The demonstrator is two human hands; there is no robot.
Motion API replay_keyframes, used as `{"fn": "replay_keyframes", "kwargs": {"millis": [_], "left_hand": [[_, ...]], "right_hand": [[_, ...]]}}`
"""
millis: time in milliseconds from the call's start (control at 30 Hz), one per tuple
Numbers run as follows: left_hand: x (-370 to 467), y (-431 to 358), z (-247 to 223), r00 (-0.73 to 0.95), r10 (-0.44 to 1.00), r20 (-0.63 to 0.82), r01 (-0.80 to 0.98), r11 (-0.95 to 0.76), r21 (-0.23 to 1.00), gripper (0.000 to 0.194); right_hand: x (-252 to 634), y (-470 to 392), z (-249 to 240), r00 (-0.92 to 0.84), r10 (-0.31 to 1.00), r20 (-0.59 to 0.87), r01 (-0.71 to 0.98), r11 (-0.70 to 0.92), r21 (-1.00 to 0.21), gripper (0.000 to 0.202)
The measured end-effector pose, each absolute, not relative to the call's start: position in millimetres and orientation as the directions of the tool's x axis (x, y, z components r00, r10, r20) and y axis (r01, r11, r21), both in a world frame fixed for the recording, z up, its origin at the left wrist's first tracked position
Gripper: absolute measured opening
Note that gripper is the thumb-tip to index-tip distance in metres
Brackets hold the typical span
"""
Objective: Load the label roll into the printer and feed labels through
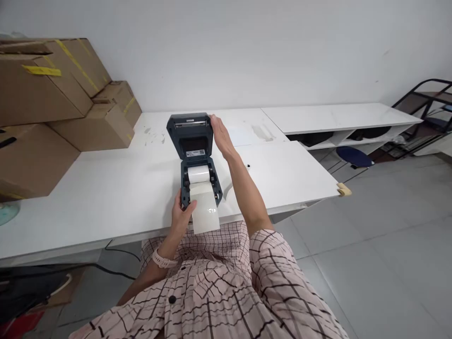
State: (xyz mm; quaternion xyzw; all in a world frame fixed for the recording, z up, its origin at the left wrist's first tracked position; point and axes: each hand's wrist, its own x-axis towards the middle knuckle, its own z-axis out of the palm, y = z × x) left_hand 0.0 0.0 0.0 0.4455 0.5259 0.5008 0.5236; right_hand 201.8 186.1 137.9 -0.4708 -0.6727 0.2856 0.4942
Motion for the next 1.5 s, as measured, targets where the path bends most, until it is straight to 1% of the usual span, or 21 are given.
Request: {"fn": "replay_keyframes", "kwargs": {"millis": [67, 200, 333, 400, 500, 600, 667, 733, 800, 867, 933, 1033, 1100, 1167, 1300, 1400, 1500], "left_hand": [[0.4, 0.8, -0.3, -0.068, 0.991, -0.112, -0.040, 0.109, 0.993, 0.094], [0.4, -1.1, 0.4, -0.044, 0.994, -0.100, -0.014, 0.099, 0.995, 0.095], [-5.7, -12.1, -5.5, 0.058, 0.997, -0.047, -0.078, 0.051, 0.996, 0.112], [-11.7, -17.4, -7.0, 0.053, 0.998, -0.042, -0.101, 0.048, 0.994, 0.117], [-20.8, -17.7, 0.6, -0.019, 0.998, -0.064, -0.071, 0.062, 0.996, 0.109], [-22.8, -6.7, 17.4, -0.055, 0.992, -0.113, -0.020, 0.112, 0.993, 0.098], [-18.9, 2.7, 28.0, -0.055, 0.986, -0.155, -0.017, 0.154, 0.988, 0.095], [-12.8, 9.8, 35.4, -0.009, 0.986, -0.168, -0.037, 0.167, 0.985, 0.090], [-7.2, 13.0, 39.2, 0.045, 0.989, -0.141, -0.064, 0.144, 0.988, 0.082], [-4.2, 13.4, 40.0, 0.051, 0.992, -0.113, -0.091, 0.118, 0.989, 0.076], [-3.6, 12.5, 38.2, 0.019, 0.993, -0.117, -0.118, 0.118, 0.986, 0.076], [-4.3, 10.8, 30.0, -0.032, 0.990, -0.140, -0.143, 0.134, 0.981, 0.083], [-4.2, 9.4, 21.8, -0.069, 0.991, -0.116, -0.125, 0.107, 0.986, 0.086], [-3.2, 7.9, 13.9, -0.088, 0.994, -0.060, -0.087, 0.052, 0.995, 0.083], [-0.1, 5.3, 5.7, -0.099, 0.995, 0.022, -0.029, -0.025, 0.999, 0.077], [3.1, 3.1, 4.1, -0.132, 0.989, 0.064, 0.021, -0.062, 0.998, 0.079], [5.9, 1.6, 1.8, -0.194, 0.974, 0.113, 0.070, -0.101, 0.992, 0.081]], "right_hand": [[201.0, 154.5, 129.5, -0.084, 0.914, 0.398, 0.358, 0.400, -0.844, 0.090], [196.9, 99.1, 119.4, -0.123, 0.916, 0.381, 0.334, 0.400, -0.854, 0.077], [196.1, 64.0, 100.9, -0.088, 0.952, 0.292, 0.284, 0.305, -0.909, 0.069], [195.8, 48.8, 83.7, -0.085, 0.970, 0.226, 0.219, 0.240, -0.946, 0.070], [192.2, 26.3, 55.0, -0.055, 0.991, 0.120, 0.080, 0.124, -0.989, 0.078], [186.4, 8.4, 37.1, 0.006, 0.999, 0.039, -0.024, 0.039, -0.999, 0.085], [183.6, 2.2, 34.2, 0.026, 0.999, 0.020, -0.038, 0.021, -0.999, 0.088], [182.1, 0.9, 36.0, 0.030, 0.999, 0.014, -0.041, 0.015, -0.999, 0.087], [181.3, 3.0, 39.2, 0.036, 0.999, 0.003, -0.047, 0.005, -0.999, 0.085], [180.4, 6.2, 41.2, 0.052, 0.998, -0.022, -0.052, -0.020, -0.998, 0.087], [179.3, 8.5, 41.1, 0.073, 0.995, -0.062, -0.068, -0.057, -0.996, 0.090], [178.3, 8.9, 37.4, 0.081, 0.988, -0.133, -0.140, -0.121, -0.983, 0.097], [178.7, 7.6, 33.8, 0.072, 0.982, -0.172, -0.178, -0.157, -0.971, 0.103], [179.5, 6.2, 30.7, 0.065, 0.978, -0.198, -0.188, -0.183, -0.965, 0.106], [180.3, 4.6, 26.4, 0.074, 0.975, -0.209, -0.219, -0.188, -0.958, 0.103], [179.1, 4.7, 22.4, 0.085, 0.975, -0.205, -0.225, -0.182, -0.957, 0.103], [177.6, 5.3, 17.2, 0.118, 0.979, -0.165, -0.214, -0.137, -0.967, 0.103]]}}
